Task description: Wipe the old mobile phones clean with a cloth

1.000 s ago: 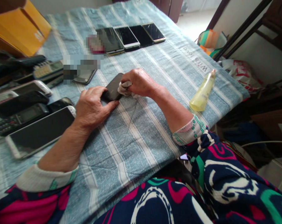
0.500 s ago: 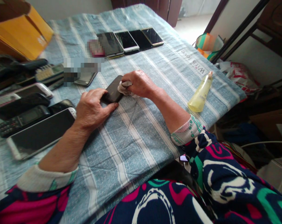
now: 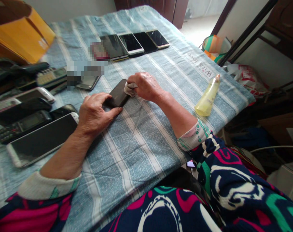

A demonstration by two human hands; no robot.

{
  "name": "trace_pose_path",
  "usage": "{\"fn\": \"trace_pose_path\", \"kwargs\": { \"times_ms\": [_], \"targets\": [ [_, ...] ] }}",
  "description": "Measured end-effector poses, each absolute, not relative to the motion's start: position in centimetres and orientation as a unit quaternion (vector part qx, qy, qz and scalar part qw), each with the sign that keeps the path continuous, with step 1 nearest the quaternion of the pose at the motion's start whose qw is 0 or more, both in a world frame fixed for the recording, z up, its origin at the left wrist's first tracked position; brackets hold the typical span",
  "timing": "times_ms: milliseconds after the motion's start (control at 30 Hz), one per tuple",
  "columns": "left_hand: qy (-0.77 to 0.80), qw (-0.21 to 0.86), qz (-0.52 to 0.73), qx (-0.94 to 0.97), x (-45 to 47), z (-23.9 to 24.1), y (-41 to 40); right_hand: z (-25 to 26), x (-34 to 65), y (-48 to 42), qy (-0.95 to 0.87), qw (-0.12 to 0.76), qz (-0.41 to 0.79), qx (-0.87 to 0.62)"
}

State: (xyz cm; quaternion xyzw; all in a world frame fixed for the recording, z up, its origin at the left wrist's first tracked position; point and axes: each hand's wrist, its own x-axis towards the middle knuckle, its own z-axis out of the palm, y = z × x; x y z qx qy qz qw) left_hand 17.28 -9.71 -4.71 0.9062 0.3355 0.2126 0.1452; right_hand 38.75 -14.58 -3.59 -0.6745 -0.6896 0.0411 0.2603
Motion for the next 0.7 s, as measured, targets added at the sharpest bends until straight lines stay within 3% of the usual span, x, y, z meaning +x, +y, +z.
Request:
{"fn": "trace_pose_path", "kwargs": {
  "times_ms": [400,700],
  "targets": [
    [0.343,0.151,0.219,0.901,17.2,-4.7,-9.8,-2.8,36.9,-15.3,-0.696,0.196,0.002,-0.69],
    [0.367,0.145,0.217,0.893,17.2,-5.0,-9.8,-1.8,33.4,-16.2,-0.779,0.147,0.021,-0.61]
  ]
}}
